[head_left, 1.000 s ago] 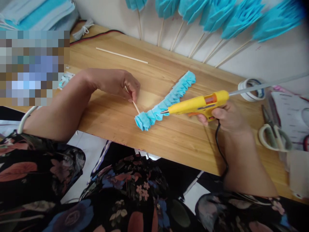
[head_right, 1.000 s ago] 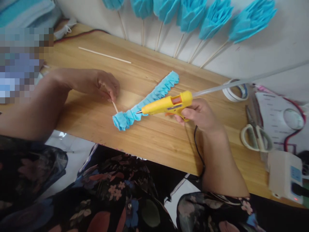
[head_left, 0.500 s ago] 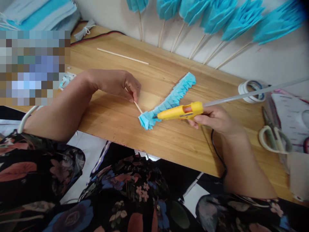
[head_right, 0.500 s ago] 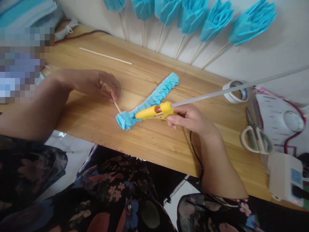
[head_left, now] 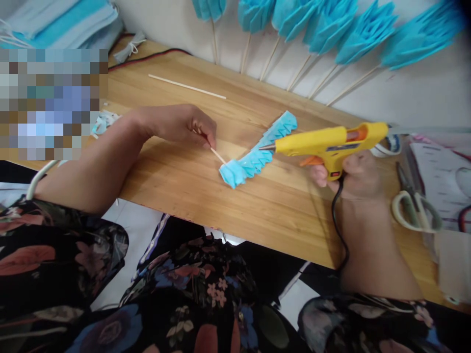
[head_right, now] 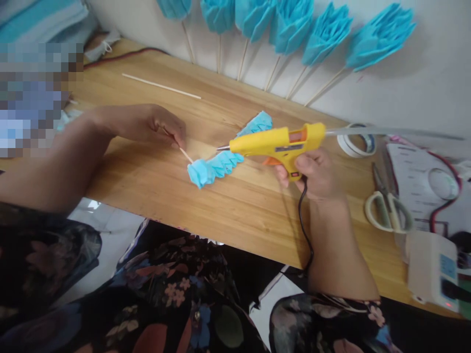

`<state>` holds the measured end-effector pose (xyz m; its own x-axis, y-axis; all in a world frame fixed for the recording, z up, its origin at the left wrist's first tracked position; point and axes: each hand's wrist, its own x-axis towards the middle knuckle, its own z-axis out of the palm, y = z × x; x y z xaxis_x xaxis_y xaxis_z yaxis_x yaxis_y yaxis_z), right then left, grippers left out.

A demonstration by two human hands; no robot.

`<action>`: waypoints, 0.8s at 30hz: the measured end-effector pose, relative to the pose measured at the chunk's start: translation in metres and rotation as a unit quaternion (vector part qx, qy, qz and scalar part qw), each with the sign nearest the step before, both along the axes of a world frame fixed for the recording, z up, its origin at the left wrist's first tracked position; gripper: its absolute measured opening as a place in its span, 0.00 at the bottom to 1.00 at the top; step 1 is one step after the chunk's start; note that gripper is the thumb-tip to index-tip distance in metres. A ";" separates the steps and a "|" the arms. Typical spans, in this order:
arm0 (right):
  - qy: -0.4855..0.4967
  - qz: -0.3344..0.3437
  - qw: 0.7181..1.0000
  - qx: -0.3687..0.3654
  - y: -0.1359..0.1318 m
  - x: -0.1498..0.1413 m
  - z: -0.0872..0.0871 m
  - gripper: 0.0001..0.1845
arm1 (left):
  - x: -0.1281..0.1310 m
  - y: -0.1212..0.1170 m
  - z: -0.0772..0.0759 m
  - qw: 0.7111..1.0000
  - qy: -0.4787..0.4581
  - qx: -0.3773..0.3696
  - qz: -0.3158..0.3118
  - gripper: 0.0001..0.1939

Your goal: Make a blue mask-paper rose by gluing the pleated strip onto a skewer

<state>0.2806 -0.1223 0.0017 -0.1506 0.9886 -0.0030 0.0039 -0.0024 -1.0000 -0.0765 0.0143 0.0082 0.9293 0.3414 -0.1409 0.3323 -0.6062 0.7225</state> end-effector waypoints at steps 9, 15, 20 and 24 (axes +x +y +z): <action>0.012 -0.026 0.999 0.022 0.004 0.003 -0.001 0.26 | 0.004 0.001 -0.009 0.995 -0.045 0.059 0.064 0.21; 0.039 -0.048 0.998 0.025 0.005 0.003 -0.001 0.23 | 0.006 0.001 -0.013 0.993 -0.040 0.065 0.090 0.22; 0.041 -0.039 0.998 0.026 0.005 0.007 -0.005 0.21 | 0.005 0.004 -0.018 0.991 -0.060 0.057 0.106 0.20; 0.045 -0.042 0.998 0.022 0.006 0.009 -0.008 0.20 | 0.005 0.004 -0.019 0.991 -0.061 0.061 0.103 0.21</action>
